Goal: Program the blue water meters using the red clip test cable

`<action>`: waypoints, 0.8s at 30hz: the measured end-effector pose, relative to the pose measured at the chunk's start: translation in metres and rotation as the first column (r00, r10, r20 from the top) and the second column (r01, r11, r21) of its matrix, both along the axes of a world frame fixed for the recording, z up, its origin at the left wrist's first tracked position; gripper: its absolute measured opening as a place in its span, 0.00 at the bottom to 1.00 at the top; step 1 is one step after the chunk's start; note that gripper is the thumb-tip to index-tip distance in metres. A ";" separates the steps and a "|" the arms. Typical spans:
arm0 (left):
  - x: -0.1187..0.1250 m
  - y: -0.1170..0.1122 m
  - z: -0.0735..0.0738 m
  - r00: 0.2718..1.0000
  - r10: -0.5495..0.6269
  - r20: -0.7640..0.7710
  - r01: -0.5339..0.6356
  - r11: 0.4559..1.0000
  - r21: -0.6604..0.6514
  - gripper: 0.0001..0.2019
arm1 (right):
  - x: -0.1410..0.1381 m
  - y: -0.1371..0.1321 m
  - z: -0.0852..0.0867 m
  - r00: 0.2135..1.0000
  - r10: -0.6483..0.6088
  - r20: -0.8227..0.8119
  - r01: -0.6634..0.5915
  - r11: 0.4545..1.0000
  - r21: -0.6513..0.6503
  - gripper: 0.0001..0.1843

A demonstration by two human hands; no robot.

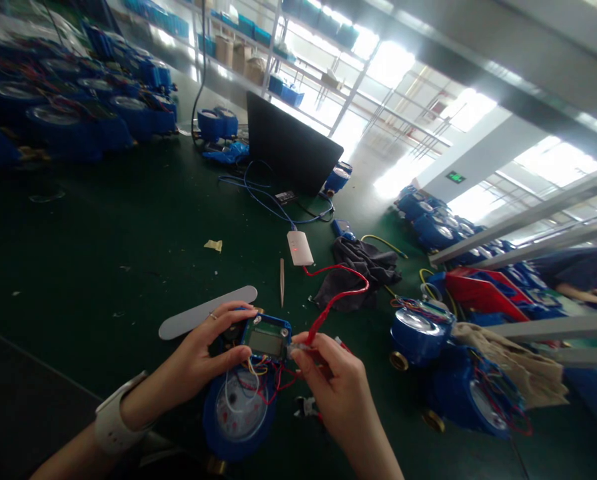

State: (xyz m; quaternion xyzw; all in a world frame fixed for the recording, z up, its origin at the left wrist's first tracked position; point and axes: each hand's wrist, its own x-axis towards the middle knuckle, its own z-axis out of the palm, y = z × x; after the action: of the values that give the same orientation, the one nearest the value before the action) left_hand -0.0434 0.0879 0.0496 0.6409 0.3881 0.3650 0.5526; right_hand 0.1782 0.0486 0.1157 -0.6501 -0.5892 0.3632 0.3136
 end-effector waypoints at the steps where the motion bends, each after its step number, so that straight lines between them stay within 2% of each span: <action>1: 0.000 0.000 0.000 1.000 -0.001 -0.003 0.001 1.000 -0.002 0.23 | 0.000 0.000 0.000 1.000 0.000 -0.001 0.000 1.000 -0.004 0.15; 16: -0.001 -0.001 0.000 1.000 -0.004 -0.010 0.004 1.000 -0.005 0.23 | 0.002 0.000 -0.002 0.999 -0.016 -0.041 0.015 1.000 -0.012 0.12; 24: 0.000 -0.001 0.001 1.000 -0.002 -0.006 0.002 1.000 0.000 0.23 | 0.003 0.000 -0.003 0.999 -0.013 -0.039 0.012 0.999 -0.029 0.16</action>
State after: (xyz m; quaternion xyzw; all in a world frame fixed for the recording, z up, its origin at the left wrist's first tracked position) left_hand -0.0436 0.0872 0.0502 0.6424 0.3893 0.3625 0.5517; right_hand 0.1811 0.0484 0.1129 -0.6512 -0.5734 0.3823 0.3178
